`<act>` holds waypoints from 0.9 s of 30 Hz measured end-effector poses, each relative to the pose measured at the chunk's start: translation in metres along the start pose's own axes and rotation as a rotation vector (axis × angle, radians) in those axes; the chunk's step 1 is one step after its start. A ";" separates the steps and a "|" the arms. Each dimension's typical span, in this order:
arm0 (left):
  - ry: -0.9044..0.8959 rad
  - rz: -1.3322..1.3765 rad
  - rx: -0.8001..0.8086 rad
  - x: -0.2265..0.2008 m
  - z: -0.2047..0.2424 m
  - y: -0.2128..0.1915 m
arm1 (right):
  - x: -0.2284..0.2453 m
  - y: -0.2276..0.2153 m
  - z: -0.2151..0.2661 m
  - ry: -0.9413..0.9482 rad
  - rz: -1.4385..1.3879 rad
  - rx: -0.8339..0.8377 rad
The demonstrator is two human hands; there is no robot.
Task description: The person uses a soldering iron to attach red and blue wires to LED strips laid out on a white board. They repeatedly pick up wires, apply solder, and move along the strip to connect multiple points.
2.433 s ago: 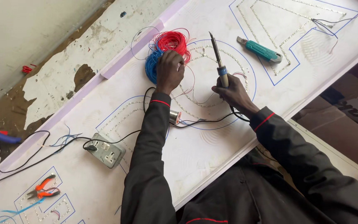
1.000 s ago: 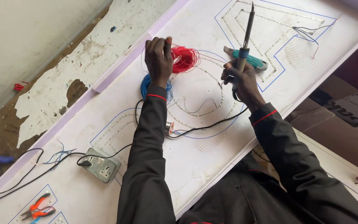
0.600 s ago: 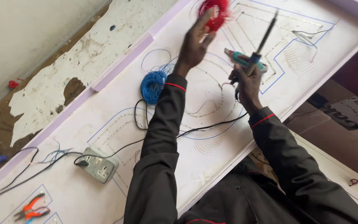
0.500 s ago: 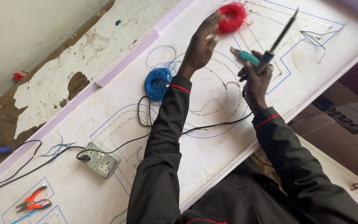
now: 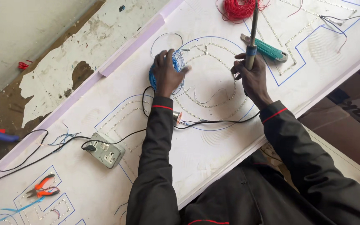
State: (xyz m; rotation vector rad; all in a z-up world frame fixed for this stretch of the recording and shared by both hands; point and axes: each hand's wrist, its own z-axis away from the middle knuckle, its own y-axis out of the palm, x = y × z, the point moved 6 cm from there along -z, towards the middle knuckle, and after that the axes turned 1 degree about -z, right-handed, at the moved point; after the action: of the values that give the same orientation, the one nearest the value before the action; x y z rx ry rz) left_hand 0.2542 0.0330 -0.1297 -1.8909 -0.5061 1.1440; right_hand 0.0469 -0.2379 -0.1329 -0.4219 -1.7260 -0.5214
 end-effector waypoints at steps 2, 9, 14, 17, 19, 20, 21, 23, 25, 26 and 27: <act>-0.046 -0.104 0.098 -0.024 0.026 -0.007 | 0.000 0.000 0.002 0.034 0.019 0.023; -0.056 0.253 0.116 -0.002 0.059 -0.019 | 0.001 0.001 0.009 0.097 0.066 0.031; 0.051 0.327 0.076 -0.002 0.071 -0.045 | -0.003 0.008 0.006 0.107 0.029 0.065; 0.102 0.389 0.003 0.005 0.079 -0.053 | 0.004 0.018 0.003 0.127 0.061 0.109; 0.126 0.472 -0.027 0.006 0.080 -0.065 | 0.007 0.030 0.001 0.126 0.047 0.143; 0.145 0.558 -0.059 0.006 0.081 -0.073 | 0.008 0.037 0.000 0.126 0.037 0.179; 0.149 0.556 -0.059 0.001 0.081 -0.079 | 0.005 0.043 -0.003 0.124 0.034 0.178; 0.136 0.713 -0.080 -0.006 0.083 -0.092 | -0.003 0.061 -0.007 0.165 -0.036 0.248; 0.175 0.754 -0.069 -0.021 0.081 -0.099 | 0.022 0.082 -0.007 0.193 -0.113 0.251; 0.195 0.792 -0.043 -0.028 0.088 -0.101 | 0.030 0.092 0.001 0.245 -0.193 0.252; 0.189 0.793 -0.045 -0.026 0.096 -0.098 | 0.027 0.097 0.007 0.249 -0.191 0.256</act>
State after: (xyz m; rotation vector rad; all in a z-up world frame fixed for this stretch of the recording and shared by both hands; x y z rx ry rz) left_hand 0.1661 0.1132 -0.0571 -2.2829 0.3737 1.4114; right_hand 0.0877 -0.1535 -0.0964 -0.0081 -1.5728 -0.4603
